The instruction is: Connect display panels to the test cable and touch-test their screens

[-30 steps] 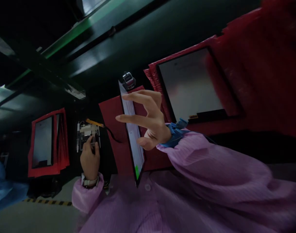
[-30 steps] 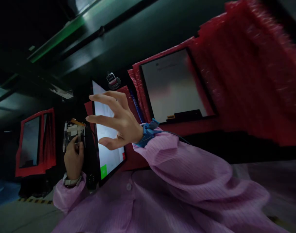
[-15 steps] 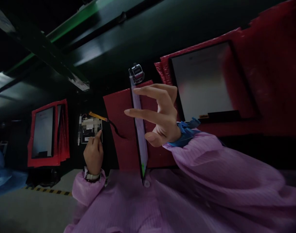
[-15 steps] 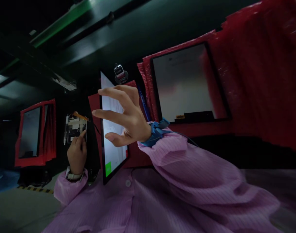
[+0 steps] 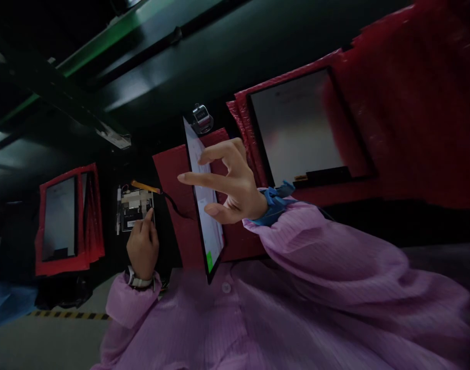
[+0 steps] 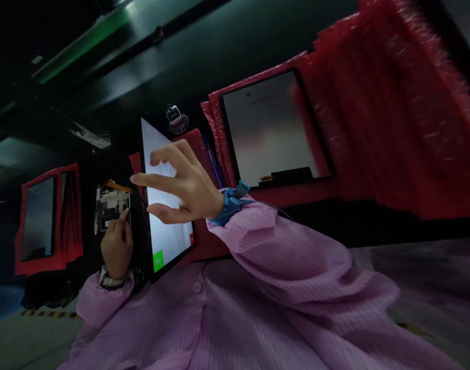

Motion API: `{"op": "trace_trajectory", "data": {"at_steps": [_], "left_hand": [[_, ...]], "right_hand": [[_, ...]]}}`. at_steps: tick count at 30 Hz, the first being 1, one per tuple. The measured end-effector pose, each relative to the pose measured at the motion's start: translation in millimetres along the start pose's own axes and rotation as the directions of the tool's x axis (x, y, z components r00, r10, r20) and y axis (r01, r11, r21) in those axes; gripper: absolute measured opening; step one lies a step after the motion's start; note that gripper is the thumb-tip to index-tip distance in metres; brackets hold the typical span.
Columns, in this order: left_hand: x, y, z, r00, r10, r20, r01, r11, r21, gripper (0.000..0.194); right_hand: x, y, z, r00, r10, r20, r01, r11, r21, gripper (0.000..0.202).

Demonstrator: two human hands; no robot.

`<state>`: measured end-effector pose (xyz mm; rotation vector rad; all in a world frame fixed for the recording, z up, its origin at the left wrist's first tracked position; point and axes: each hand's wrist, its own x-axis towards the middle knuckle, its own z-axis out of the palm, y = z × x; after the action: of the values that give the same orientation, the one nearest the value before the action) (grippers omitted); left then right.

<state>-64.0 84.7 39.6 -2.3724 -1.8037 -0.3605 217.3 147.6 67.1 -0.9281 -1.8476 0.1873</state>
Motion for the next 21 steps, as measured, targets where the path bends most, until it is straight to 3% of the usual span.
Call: {"op": "trace_trajectory", "data": {"at_steps": [2,4,7,9,12,15,21], "left_hand": [[-2,-2,-1.9,0.997,0.067,-0.024,-0.070,0.991,-0.113,0.039],[-4,-3,-5.7,0.974,0.222,-0.051,-0.227,0.951,-0.210,0.041],[-4,-3,-12.2,0.874,0.483,-0.057,-0.483,0.846,-0.225,0.042],[-1,-1,-15.4,0.823,0.569,0.004,-0.553,0.801,-0.230,0.043],[4,2,-16.2,0.806,0.585,0.091,-0.545,0.793,-0.271,0.047],[6,2,-13.2,0.825,0.558,0.089,-0.518,0.809,-0.277,0.047],[3,2,-6.8,0.894,0.444,0.059,-0.422,0.880,-0.219,0.050]], "right_hand": [[4,-3,-4,0.998,-0.039,0.040,0.036,0.997,0.072,0.064],[9,-10,-12,0.992,-0.047,0.119,0.031,0.991,0.128,0.062],[16,-24,-33,0.967,0.054,0.249,-0.094,0.984,0.150,0.054],[19,-32,-51,0.936,0.155,0.316,-0.204,0.970,0.129,0.040],[18,-35,-78,0.873,0.296,0.387,-0.359,0.928,0.100,0.015],[10,-31,-96,0.824,0.435,0.363,-0.504,0.855,0.119,0.017],[-8,-23,-95,0.778,0.582,0.239,-0.629,0.719,0.297,0.016]]}}
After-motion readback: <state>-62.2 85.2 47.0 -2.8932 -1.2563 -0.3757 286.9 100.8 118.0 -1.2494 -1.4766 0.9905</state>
